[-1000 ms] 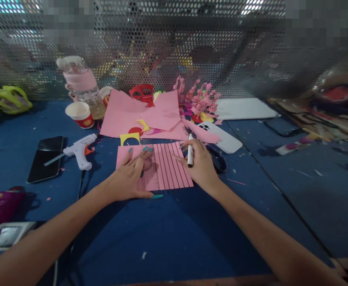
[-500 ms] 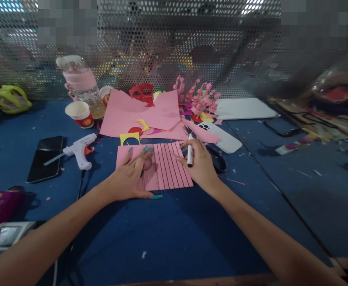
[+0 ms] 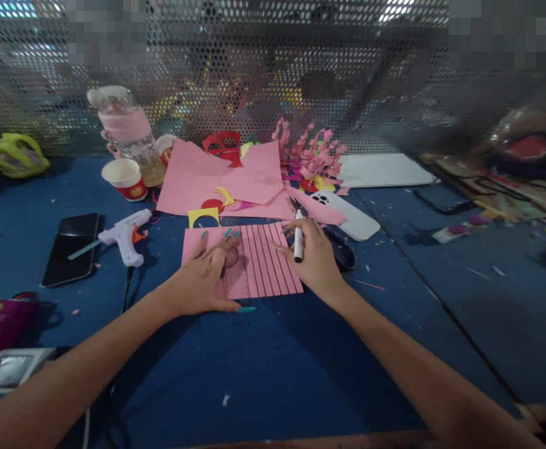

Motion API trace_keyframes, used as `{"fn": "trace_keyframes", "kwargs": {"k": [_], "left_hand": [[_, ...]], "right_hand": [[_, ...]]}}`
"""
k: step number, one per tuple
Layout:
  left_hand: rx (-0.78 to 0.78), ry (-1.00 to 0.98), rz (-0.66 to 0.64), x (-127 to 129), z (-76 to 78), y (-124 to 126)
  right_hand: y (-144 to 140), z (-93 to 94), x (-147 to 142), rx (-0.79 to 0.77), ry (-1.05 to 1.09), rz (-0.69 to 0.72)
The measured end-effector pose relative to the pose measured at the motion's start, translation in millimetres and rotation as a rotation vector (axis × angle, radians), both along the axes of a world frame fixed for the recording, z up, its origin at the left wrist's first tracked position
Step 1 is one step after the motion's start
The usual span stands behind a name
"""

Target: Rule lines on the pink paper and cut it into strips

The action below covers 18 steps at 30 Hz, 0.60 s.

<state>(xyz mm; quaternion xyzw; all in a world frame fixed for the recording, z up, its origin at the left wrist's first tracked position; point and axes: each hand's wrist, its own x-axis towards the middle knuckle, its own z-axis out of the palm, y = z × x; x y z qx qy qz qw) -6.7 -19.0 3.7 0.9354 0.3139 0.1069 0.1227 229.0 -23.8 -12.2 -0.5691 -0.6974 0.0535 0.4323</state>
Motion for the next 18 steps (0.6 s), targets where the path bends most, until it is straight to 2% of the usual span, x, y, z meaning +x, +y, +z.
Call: {"fn": "trace_keyframes", "kwargs": {"k": [18], "left_hand": [[0.025,0.009,0.002,0.7,0.4,-0.8]], "right_hand": [[0.5,0.1,0.7,0.012,-0.028,0.008]]}}
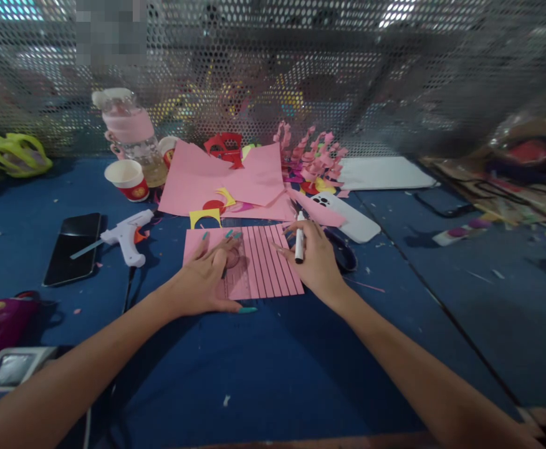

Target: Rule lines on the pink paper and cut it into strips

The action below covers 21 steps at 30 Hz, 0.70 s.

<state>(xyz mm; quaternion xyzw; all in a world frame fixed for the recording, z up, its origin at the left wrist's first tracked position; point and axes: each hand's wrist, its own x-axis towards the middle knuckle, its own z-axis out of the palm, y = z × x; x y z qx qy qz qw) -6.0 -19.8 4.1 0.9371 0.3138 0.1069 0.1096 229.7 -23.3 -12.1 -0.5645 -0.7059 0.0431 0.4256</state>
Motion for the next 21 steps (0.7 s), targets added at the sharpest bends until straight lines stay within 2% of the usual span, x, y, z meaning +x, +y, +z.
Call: {"fn": "trace_keyframes", "kwargs": {"k": [21], "left_hand": [[-0.003,0.02,0.002,-1.0,-2.3,1.5]], "right_hand": [[0.3,-2.0,-1.4,0.02,0.016,-0.006]]}}
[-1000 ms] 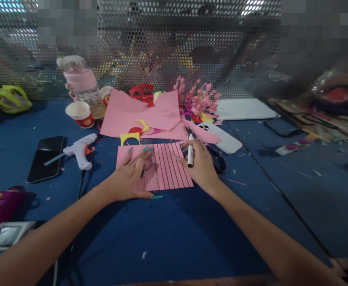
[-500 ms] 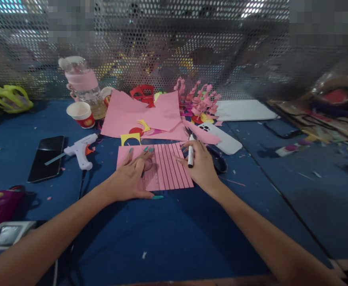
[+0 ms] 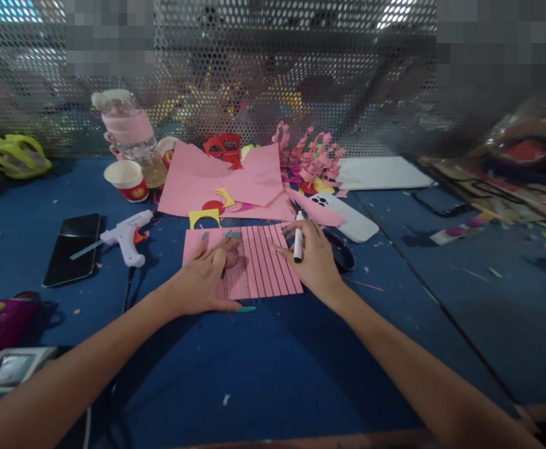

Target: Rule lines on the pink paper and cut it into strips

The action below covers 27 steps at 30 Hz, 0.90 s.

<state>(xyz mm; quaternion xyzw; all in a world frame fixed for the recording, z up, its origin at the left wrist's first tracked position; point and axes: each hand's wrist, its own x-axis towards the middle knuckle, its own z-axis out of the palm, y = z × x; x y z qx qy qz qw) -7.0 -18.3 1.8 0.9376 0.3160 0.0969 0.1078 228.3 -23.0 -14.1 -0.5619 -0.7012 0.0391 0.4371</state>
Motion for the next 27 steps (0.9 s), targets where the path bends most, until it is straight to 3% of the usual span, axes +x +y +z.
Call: {"fn": "trace_keyframes", "kwargs": {"k": [10,16,21,27], "left_hand": [[-0.062,0.012,0.019,0.5,1.2,1.3],[-0.118,0.068,0.024,-0.4,3.7,2.2],[-0.093,0.054,0.042,0.4,-2.3,2.3],[-0.023,-0.046,0.042,-0.7,-16.6,5.0]], "right_hand": [[-0.1,18.8,6.7,0.267,0.006,-0.136],[-3.7,32.3,0.9,0.082,0.462,-0.028],[2.1,39.5,-4.5,0.008,0.857,-0.036],[15.2,44.8,-12.9,-0.101,1.051,0.05]]}}
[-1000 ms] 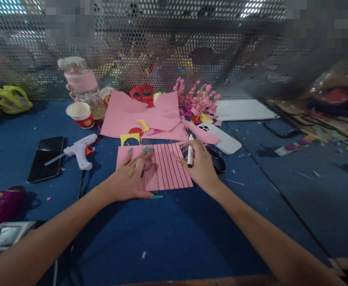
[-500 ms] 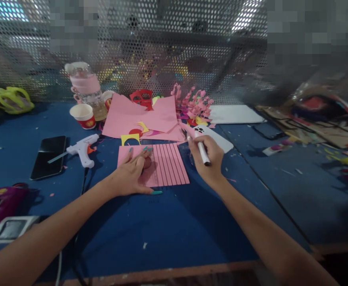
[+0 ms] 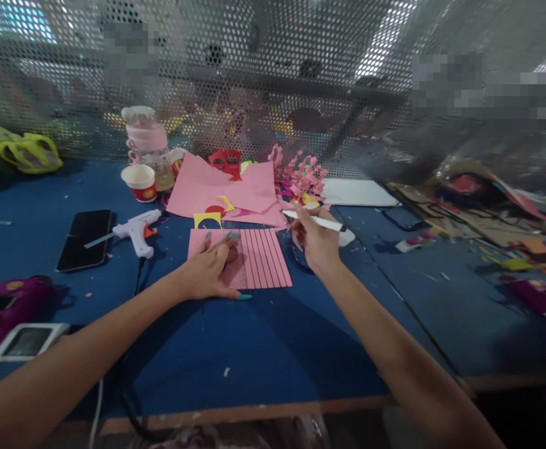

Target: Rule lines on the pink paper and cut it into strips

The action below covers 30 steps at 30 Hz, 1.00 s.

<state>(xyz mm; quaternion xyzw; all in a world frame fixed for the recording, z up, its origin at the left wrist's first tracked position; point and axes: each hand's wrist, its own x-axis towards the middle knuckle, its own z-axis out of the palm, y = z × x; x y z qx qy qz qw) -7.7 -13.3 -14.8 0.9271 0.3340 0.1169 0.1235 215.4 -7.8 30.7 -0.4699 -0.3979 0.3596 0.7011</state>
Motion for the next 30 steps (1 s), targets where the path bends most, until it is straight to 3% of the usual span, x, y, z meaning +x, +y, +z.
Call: {"fn": "trace_keyframes", "kwargs": {"k": [6,13,23,30], "left_hand": [[0.005,0.007,-0.048,-1.9,5.9,1.2],[-0.007,0.031,-0.039,-1.5,14.8,-2.0],[-0.029,0.043,-0.023,-0.2,17.9,-4.5],[-0.002,0.043,-0.03,-0.3,19.7,-5.7]], "right_hand": [[20.4,-3.8,-24.6,-0.023,0.041,0.071],[39.6,-22.2,-52.8,-0.147,0.087,0.101],[39.5,-34.5,-45.9,-0.183,0.158,0.029],[44.1,-40.3,-44.9,-0.176,0.21,0.054]]}}
